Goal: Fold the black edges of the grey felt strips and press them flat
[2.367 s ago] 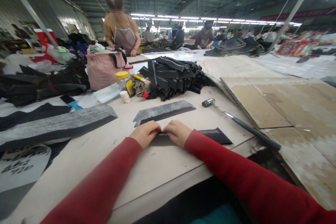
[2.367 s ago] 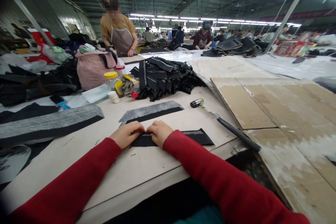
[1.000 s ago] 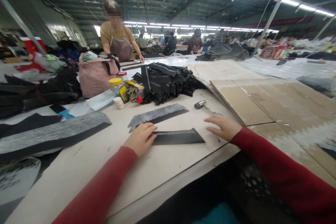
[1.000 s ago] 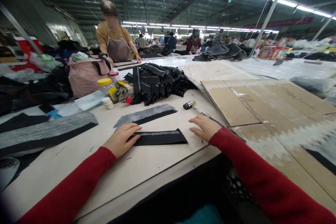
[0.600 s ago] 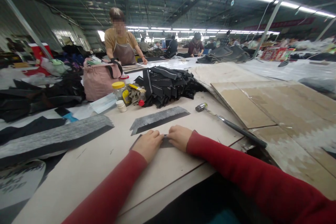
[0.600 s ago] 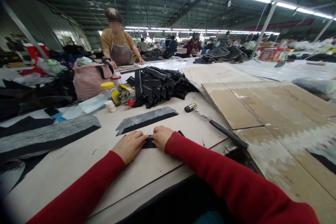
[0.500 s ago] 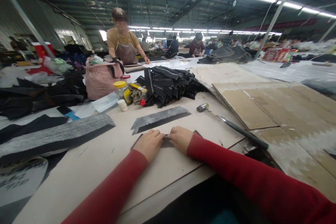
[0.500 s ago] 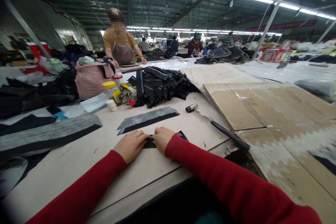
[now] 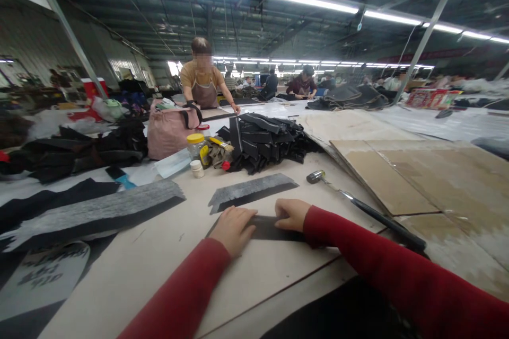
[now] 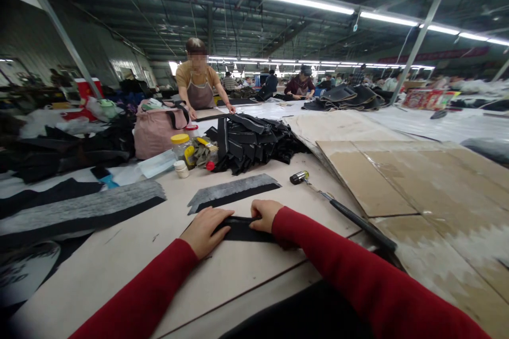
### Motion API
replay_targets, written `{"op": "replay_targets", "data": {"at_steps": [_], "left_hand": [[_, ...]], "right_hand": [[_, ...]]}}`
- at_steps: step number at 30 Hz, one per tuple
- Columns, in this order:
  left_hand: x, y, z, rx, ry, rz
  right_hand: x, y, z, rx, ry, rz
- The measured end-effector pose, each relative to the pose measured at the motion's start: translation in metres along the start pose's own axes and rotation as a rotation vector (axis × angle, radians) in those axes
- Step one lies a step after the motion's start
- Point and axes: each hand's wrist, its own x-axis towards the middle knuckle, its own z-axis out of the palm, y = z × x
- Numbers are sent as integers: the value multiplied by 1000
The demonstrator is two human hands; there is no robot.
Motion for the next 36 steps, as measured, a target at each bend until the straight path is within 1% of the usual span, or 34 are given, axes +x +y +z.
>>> {"op": "replay_targets", "data": {"at_steps": [2,5,7,9,11,12,13,14,16,18,19,20,21,22,23,24,25,26,27,29,31,32,33,34,36], "left_hand": [[0,-2,-5,-2,-6,-10],[-1,-11,-13,17,32,-47],[-1,-18,-19,33,84,-73],[-2,-19,-25,62,203,-76],[-2,-14,-27,84,354,-40],[-2,-10,-26,81,399,-9],[-2,-6,-24,68,404,30],[-2,-2,-20,48,368,70],[-1,1,-10,1,232,120],[1,0,1,-46,111,113],[2,-2,5,-69,75,94],[3,-4,8,-91,54,76],[3,-5,10,-109,44,63],[3,-6,11,-122,37,58],[3,-7,11,-131,34,55],[4,-7,11,-134,33,50],[4,-7,11,-131,30,43],[5,-7,11,-121,27,32],[7,-6,12,-104,23,19],[14,-5,15,-50,20,-7],[27,-1,20,19,29,-24],[35,0,23,54,37,-29],[44,2,26,89,45,-38],[53,4,28,125,46,-57],[69,7,31,190,23,-113]], "right_hand": [[-6,-2,-7,56,-5,-74],[-13,3,-19,131,-45,-168],[-13,9,-25,213,-3,-212],[-6,13,-30,297,124,-273],[9,15,-37,340,288,-328],[20,16,-43,349,373,-342],[33,17,-52,352,452,-347],[48,18,-65,356,530,-344],[80,23,-99,351,712,-335],[112,33,-142,346,894,-238],[125,39,-163,328,927,-186],[136,44,-182,304,932,-141],[143,49,-196,263,930,-108],[146,53,-205,222,934,-87],[147,56,-207,196,949,-76],[144,57,-201,180,973,-79],[140,57,-188,182,1002,-90],[135,56,-169,197,1021,-124],[129,55,-145,210,1022,-169],[118,52,-90,264,973,-261],[110,51,-40,353,959,-253],[107,51,-20,383,943,-236],[104,51,-5,387,904,-242],[102,52,4,383,872,-258],[96,53,10,377,843,-268]]}}
